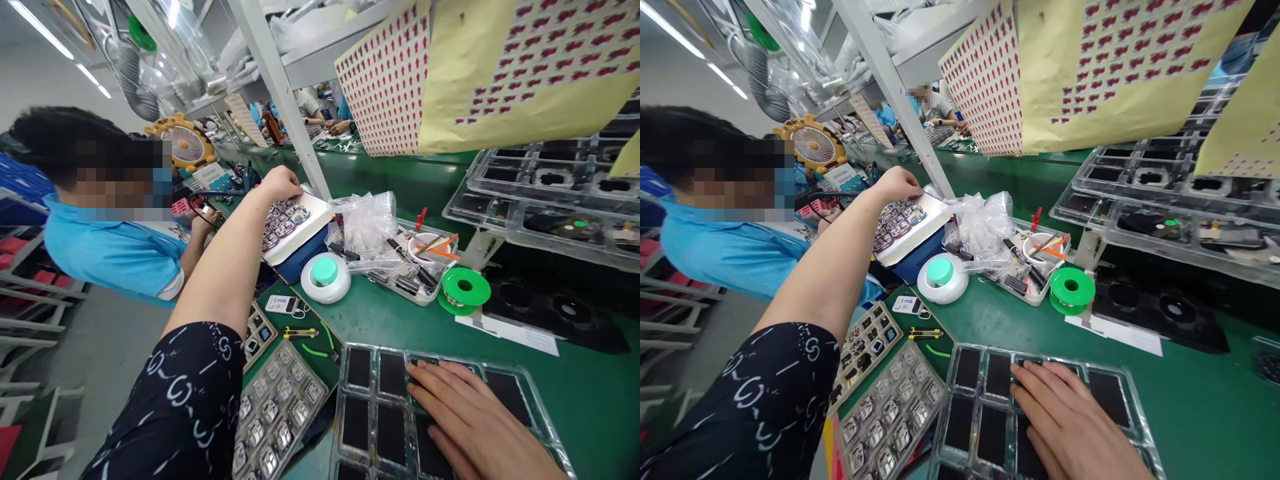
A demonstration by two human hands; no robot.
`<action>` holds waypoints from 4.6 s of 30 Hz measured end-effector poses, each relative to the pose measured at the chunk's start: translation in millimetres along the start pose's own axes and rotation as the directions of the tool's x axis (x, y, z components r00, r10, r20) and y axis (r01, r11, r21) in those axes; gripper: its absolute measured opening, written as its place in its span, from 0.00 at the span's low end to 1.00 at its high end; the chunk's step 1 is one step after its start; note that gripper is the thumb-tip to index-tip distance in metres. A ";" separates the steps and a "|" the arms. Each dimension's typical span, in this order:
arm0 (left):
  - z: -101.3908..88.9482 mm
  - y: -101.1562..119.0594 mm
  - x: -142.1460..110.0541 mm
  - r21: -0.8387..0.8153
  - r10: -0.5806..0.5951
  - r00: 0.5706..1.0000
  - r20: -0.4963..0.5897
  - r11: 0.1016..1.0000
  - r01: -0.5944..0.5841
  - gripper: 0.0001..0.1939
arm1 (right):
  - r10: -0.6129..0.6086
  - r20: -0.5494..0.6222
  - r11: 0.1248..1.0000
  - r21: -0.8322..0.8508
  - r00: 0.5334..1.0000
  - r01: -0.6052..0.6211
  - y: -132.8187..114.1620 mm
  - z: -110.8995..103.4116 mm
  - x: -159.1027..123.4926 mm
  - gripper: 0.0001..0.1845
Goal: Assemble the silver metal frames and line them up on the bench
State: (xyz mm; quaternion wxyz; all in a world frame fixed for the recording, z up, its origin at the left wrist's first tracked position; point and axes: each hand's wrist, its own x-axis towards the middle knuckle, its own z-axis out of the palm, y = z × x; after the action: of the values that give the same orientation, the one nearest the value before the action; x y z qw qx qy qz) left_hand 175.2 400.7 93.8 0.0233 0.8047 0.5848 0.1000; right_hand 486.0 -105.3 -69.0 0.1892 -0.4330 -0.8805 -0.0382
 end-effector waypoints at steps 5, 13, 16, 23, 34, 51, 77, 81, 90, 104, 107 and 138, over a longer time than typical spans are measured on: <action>-1.5 -1.7 -1.6 0.027 0.016 1.000 -0.020 1.000 -0.015 0.05 | 0.019 0.006 0.999 0.050 1.000 -0.020 0.7 0.4 -0.6 0.30; -0.9 -1.2 0.8 0.037 0.017 1.000 -0.026 0.999 -0.016 0.05 | 0.039 0.006 0.994 0.101 0.999 -0.040 0.5 6.4 -5.5 0.32; -1.8 -0.7 2.3 0.042 0.014 1.000 -0.023 0.999 -0.013 0.03 | 0.063 0.003 0.988 0.139 0.998 -0.062 -0.4 6.7 -6.8 0.33; 1.1 0.0 -2.1 -0.022 0.023 0.993 -0.119 0.999 -0.026 0.04 | 0.059 0.034 0.991 0.122 0.998 -0.063 -0.8 6.1 -7.4 0.33; -43.6 -10.4 -160.7 -0.406 -0.052 0.708 -0.704 0.848 -0.341 0.14 | 0.001 0.072 0.996 0.094 0.997 -0.008 3.7 10.7 -9.2 0.31; 223.6 -97.6 -587.1 -0.203 -0.643 0.701 0.308 0.675 0.709 0.09 | 0.019 0.108 0.974 0.221 0.994 -0.043 -1.3 8.0 2.2 0.22; 127.6 -62.1 -497.6 -0.380 -0.589 0.779 -0.215 0.785 0.489 0.10 | 0.036 0.085 0.978 0.202 0.996 -0.053 -0.7 7.3 -2.4 0.22; 21.5 -31.5 -401.3 -0.326 -0.289 0.708 -0.644 0.941 0.088 0.11 | 0.055 0.102 0.976 0.207 0.993 -0.075 -2.3 5.3 -3.6 0.24; -47.0 17.3 -128.3 -0.190 0.099 0.856 -0.507 0.956 -0.224 0.13 | 0.045 0.119 0.986 0.157 0.992 -0.063 -1.3 6.6 -8.9 0.28; -1.9 14.8 -5.3 -0.100 0.218 0.975 -0.035 0.970 -0.221 0.17 | 0.062 0.070 0.987 0.143 0.996 -0.071 -2.0 1.8 -7.6 0.31; -0.7 13.8 -4.4 -0.082 0.208 0.977 -0.041 0.974 -0.211 0.15 | 0.064 0.079 0.984 0.159 0.995 -0.076 -1.4 0.3 -5.8 0.33; -24.6 46.0 -48.5 -0.057 0.149 0.973 -0.176 0.985 -0.162 0.12 | 0.048 0.127 0.989 0.134 0.991 -0.065 -2.4 1.0 -4.2 0.34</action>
State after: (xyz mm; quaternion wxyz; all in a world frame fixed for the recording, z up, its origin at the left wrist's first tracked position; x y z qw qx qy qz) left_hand 199.3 338.4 118.5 -0.0065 0.8351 0.5159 0.1908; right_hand 486.2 -109.7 -71.3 0.1650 -0.4454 -0.8783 0.0547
